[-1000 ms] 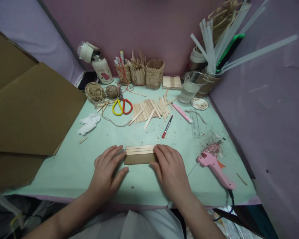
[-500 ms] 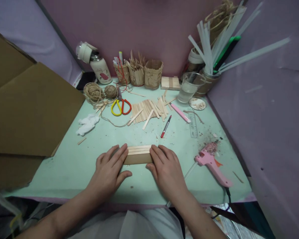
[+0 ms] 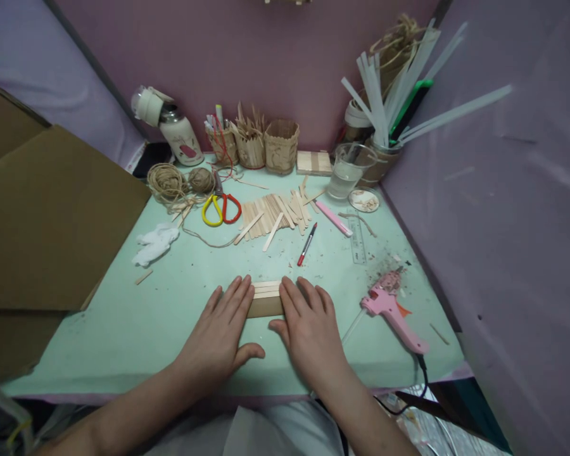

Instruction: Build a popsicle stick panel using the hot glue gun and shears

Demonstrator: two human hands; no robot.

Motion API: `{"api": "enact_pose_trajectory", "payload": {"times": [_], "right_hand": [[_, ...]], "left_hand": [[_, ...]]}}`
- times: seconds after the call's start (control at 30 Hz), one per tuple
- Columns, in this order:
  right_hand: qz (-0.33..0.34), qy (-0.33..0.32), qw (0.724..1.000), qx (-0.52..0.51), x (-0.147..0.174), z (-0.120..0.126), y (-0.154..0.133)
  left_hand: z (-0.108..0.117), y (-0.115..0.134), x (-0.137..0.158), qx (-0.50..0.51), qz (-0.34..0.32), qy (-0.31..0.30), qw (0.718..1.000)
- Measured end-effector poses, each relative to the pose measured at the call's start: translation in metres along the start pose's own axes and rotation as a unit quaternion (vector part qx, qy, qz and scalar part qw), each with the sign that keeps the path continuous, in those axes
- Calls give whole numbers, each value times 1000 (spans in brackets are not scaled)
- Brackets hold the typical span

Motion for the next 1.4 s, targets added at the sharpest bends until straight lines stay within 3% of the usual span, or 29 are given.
{"api": "enact_pose_trajectory", "payload": {"times": [0.27,0.43,0.53,0.63,0.83,0.93,1.1,1.4], "right_hand": [[-14,8,1000,-22,-2,1,2],[-48,129,990,-40,2,25,25],[-84,190,978,-26,11,44,49],[-117,220,969,10,25,59,73],[-196,191,956,101,62,68,115],[-225,164,953,117,77,65,127],[-252,138,951,113,87,60,134],[-249,149,950,116,87,60,133]], "left_hand": [[0,-4,2,36,42,-31,998],[19,-21,-17,117,119,42,985],[30,-41,-42,162,163,98,968],[30,-56,-75,197,168,105,960],[8,-68,-132,175,172,66,967],[-7,-68,-149,133,187,10,973],[-27,-61,-164,41,181,-88,979],[-31,-55,-178,6,173,-102,980]]}}
Point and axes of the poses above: each hand's wrist, its own x-axis away from the middle knuckle, its own z-axis out of the back of the hand, y = z × x, the point moved 6 cm from there along -x, towards the middle knuckle, and after that the axes turned 10 degrees about y, right-handed, at the moved point
